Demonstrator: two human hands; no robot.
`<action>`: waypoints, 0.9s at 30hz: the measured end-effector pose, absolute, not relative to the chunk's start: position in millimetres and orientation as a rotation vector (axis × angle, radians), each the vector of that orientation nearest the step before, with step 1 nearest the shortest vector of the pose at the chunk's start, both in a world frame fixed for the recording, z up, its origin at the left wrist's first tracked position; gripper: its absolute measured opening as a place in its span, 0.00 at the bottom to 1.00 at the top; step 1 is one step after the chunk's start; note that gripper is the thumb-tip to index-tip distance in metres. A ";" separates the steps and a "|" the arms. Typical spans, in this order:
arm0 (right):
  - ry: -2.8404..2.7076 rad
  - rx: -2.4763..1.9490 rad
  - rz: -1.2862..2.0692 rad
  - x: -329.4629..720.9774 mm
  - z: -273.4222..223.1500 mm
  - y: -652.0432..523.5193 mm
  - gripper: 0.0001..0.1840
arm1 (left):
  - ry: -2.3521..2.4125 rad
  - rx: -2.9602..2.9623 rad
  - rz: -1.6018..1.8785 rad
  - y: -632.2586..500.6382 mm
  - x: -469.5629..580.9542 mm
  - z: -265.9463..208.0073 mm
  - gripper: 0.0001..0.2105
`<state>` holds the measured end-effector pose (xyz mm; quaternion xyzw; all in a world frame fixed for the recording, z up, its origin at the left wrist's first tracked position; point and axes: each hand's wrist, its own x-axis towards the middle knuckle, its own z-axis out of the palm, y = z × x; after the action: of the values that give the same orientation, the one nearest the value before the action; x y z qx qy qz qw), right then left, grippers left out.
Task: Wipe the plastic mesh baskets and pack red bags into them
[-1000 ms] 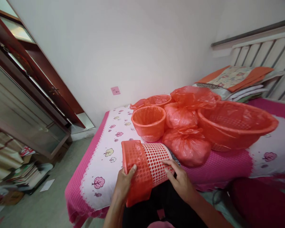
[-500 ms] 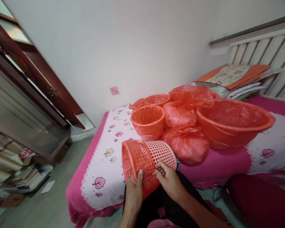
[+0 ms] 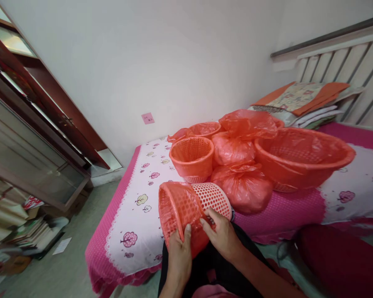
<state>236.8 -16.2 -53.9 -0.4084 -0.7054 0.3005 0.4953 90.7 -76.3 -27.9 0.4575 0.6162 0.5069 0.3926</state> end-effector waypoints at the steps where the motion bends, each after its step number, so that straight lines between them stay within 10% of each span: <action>1: -1.723 -0.986 0.718 237.2 -52.8 -16.1 0.10 | 1.562 1.173 1.269 -77.5 91.5 -27.6 0.29; 27: -1.491 -0.981 0.999 254.4 -55.8 -5.5 0.16 | 1.621 1.236 1.208 -89.3 91.4 -44.1 0.29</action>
<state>254.4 -5.5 -55.8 -0.4095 -0.6222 0.4170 0.5208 91.4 -89.3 -44.1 0.4833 0.6338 0.4723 0.3763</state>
